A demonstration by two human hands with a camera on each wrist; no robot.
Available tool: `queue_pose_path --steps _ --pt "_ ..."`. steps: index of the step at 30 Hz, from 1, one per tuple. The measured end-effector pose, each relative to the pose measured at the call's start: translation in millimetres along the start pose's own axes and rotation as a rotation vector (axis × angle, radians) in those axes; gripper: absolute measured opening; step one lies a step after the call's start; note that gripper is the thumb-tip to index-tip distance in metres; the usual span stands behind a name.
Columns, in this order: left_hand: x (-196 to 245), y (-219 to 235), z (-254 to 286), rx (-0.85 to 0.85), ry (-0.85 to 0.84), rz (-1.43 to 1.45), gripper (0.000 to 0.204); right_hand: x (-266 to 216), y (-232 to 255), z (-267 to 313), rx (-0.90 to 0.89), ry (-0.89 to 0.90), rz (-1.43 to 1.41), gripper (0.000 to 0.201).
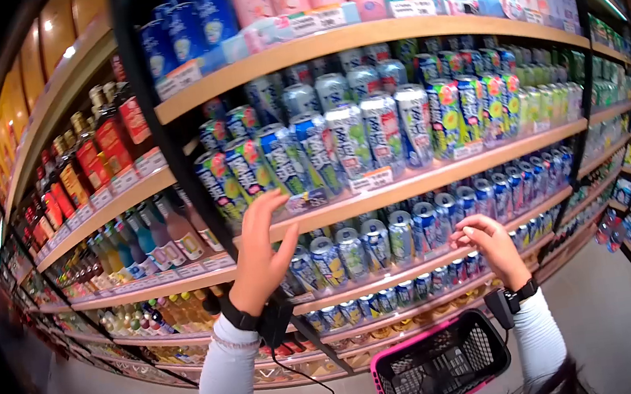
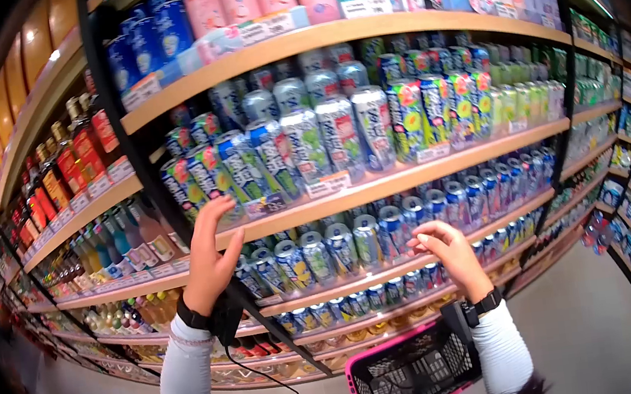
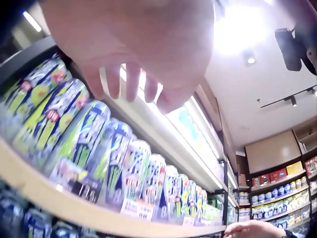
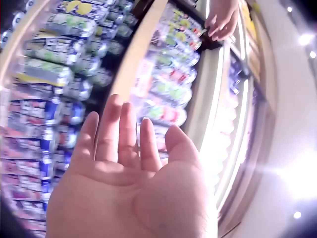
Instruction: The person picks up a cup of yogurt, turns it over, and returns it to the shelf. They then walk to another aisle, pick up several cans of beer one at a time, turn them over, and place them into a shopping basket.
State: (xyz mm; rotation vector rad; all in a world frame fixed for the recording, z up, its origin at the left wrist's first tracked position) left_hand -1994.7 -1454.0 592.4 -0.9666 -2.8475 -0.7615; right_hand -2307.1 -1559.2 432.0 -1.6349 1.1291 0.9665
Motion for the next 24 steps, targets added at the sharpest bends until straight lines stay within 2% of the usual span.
queue_pose_path --steps 1,3,5,8,11,13,14,23,24 --pt "-8 -18 20 -0.056 0.03 0.011 0.037 36 30 13 0.085 -0.106 -0.103 0.019" --pt "-25 -53 62 -0.24 0.05 -0.031 0.038 100 100 49 0.31 -0.197 -0.236 0.018" --pt "-58 -79 103 -0.363 0.061 -0.007 0.04 152 174 99 0.565 -0.278 -0.186 0.018" --pt "-107 -89 130 -0.262 0.257 0.011 0.033 171 217 161 0.666 -0.276 -0.279 0.017" --pt "-108 -117 137 -0.266 0.442 0.091 0.027 190 260 219 0.837 -0.316 -0.252 0.018" --pt "-88 -143 135 -0.325 0.286 0.099 0.028 205 277 253 0.909 -0.339 -0.247 0.018" --pt "-79 -156 135 -0.36 0.268 0.126 0.027 212 282 265 0.939 -0.351 -0.245 0.018" --pt "-42 -230 146 -0.557 0.272 0.297 0.027 243 247 309 0.977 -0.308 -0.44 0.021" --pt "-30 -235 142 -0.554 0.224 0.319 0.027 244 245 313 0.98 -0.294 -0.468 0.021"
Point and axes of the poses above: each hand's wrist, its own z-axis away from the middle knuckle, its own y-axis out of the back of the hand, x = y × z, the point moved 10 cm from there along -z, towards the middle knuckle, and after that the axes turned 9 degrees about x, right-handed, at the moved point
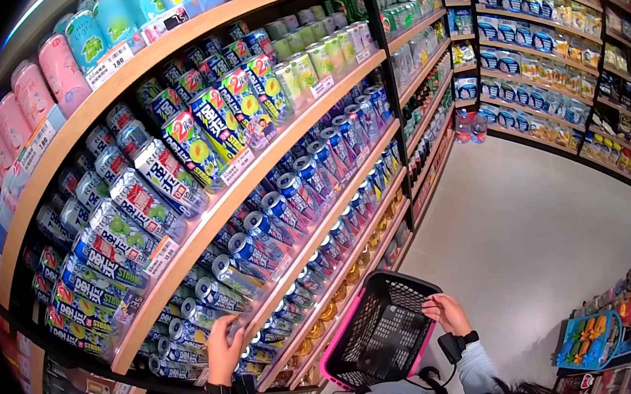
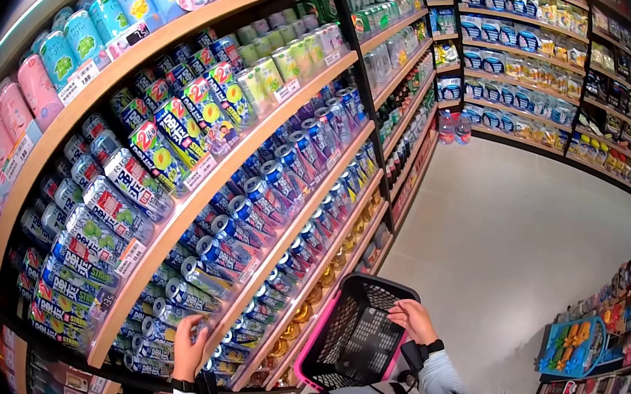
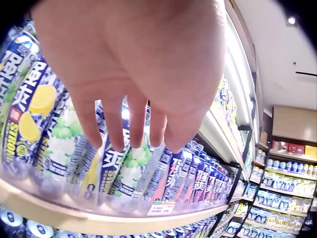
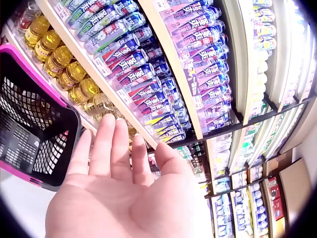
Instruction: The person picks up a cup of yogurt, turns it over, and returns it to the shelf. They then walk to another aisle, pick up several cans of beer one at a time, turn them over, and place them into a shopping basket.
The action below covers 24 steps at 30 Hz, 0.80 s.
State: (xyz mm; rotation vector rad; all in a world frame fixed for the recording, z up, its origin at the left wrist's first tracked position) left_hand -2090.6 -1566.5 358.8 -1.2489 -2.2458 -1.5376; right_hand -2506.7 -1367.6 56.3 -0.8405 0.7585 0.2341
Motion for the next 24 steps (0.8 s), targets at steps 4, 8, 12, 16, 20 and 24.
queue_pose_path --steps 4,8,12,16,20,24 --pt "23 -38 -10 -0.061 -0.069 0.06 0.027 -11 19 9 0.028 0.0 -0.061 0.021" --pt "26 -78 4 -0.114 -0.069 0.081 0.03 -36 52 14 0.065 0.046 -0.066 0.019" --pt "31 -126 31 -0.24 0.04 0.118 0.031 -64 81 15 0.087 0.063 -0.077 0.018" --pt "37 -169 56 -0.218 -0.127 0.055 0.03 -89 90 13 0.056 0.074 -0.055 0.019" --pt "50 -191 74 -0.255 0.066 0.169 0.033 -112 97 4 0.031 0.069 0.005 0.019" --pt "60 -191 83 -0.258 0.055 0.112 0.033 -120 98 -12 -0.003 0.045 0.017 0.019"
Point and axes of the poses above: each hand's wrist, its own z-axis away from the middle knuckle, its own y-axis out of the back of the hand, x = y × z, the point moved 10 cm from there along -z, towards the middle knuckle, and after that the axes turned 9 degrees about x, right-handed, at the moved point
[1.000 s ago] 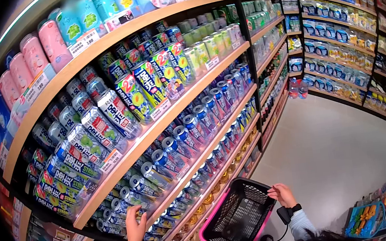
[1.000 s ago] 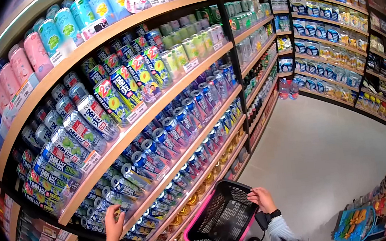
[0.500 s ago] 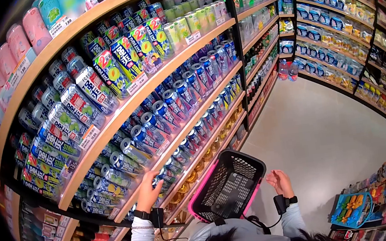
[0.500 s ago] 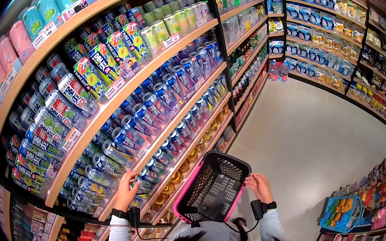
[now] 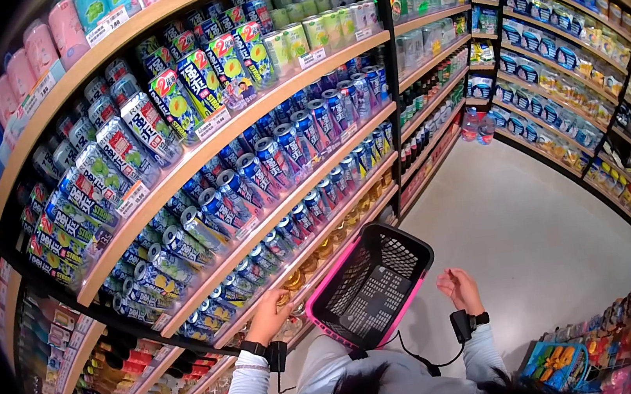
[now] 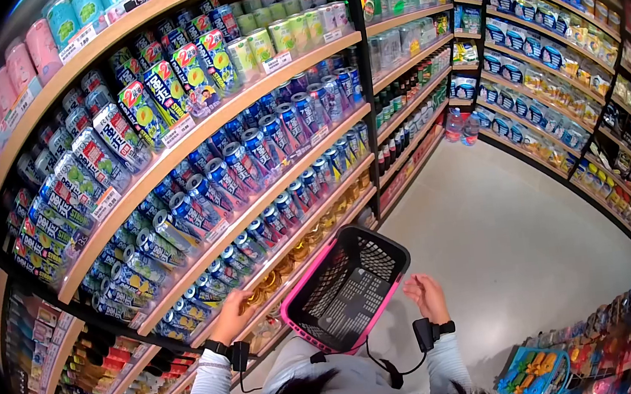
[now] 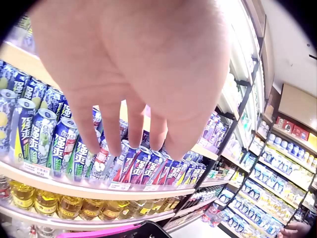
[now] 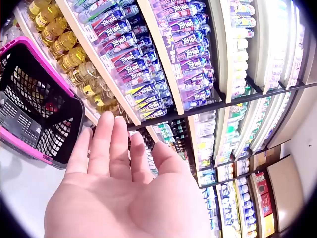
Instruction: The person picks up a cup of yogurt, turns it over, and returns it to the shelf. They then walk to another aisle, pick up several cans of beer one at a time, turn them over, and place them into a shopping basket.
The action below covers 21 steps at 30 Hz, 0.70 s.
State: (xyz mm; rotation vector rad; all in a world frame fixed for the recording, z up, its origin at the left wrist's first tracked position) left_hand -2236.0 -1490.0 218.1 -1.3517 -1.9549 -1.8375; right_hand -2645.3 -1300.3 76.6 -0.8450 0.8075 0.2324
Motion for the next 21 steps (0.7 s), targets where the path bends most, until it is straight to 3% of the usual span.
queue_pose_path --steps 6,10,17,21 --pt "-26 -15 4 -0.024 0.098 0.009 0.032 7 -8 -10 -0.001 -0.01 -0.004 0.019" --pt "-21 -45 -14 -0.094 0.006 0.012 0.036 7 -10 -12 0.01 -0.022 -0.042 0.019" --pt "-12 -119 -83 -0.266 -0.162 0.101 0.038 -20 14 -38 0.156 0.059 -0.043 0.018" --pt "-14 -156 -131 -0.359 -0.128 0.155 0.035 -21 19 -63 0.221 0.067 -0.063 0.018"
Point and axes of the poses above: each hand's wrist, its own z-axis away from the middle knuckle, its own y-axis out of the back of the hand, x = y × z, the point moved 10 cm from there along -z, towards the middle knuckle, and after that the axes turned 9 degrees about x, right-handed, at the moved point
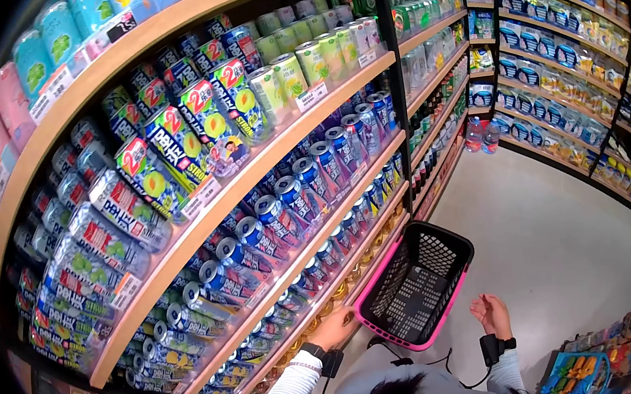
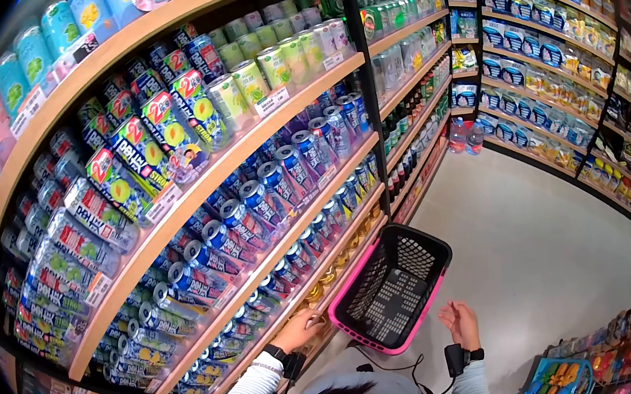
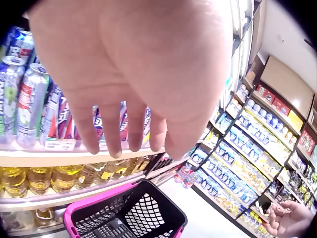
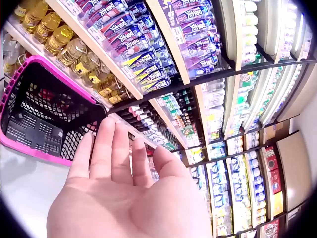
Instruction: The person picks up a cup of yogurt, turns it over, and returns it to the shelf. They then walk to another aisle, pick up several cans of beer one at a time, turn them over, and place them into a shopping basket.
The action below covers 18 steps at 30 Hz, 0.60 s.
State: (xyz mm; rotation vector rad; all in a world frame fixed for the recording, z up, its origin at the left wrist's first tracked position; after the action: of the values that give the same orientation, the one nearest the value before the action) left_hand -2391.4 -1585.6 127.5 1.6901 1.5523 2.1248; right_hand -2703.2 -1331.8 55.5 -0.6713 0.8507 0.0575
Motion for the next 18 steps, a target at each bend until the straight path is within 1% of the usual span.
queue_pose_path --steps 1,2,4,5,6,8,11,13,14,17,18 --pt "-3 -3 -13 0.044 -0.086 0.016 0.033 2 -2 -7 0.01 -0.001 -0.007 0.018" --pt "-17 -13 -25 -0.01 -0.066 0.026 0.034 5 -4 -14 0.028 -0.008 -0.009 0.018" --pt "-23 -21 -51 -0.113 -0.026 0.05 0.036 8 -15 -28 0.06 -0.02 -0.006 0.019" --pt "-28 -29 -61 -0.198 0.012 0.002 0.036 9 -22 -35 0.069 -0.02 0.005 0.02" --pt "-29 -30 -71 -0.202 -0.022 0.033 0.037 9 -29 -43 0.081 -0.025 0.015 0.02" --pt "-40 -38 -89 -0.27 0.001 0.046 0.039 15 -42 -58 0.106 -0.04 0.029 0.02" --pt "-45 -38 -114 -0.288 -0.02 0.014 0.039 16 -66 -78 0.113 -0.052 0.024 0.02" --pt "-53 -45 -127 -0.321 0.04 -0.002 0.039 18 -79 -87 0.105 -0.078 0.011 0.019" --pt "-57 -49 -134 -0.333 0.07 -0.014 0.038 16 -81 -93 0.103 -0.093 0.012 0.019" --pt "-47 -64 -146 -0.311 0.033 -0.017 0.037 10 -75 -112 0.087 -0.149 0.015 0.019" --pt "-50 -74 -147 -0.304 0.052 -0.009 0.037 5 -68 -119 0.085 -0.156 0.026 0.019"
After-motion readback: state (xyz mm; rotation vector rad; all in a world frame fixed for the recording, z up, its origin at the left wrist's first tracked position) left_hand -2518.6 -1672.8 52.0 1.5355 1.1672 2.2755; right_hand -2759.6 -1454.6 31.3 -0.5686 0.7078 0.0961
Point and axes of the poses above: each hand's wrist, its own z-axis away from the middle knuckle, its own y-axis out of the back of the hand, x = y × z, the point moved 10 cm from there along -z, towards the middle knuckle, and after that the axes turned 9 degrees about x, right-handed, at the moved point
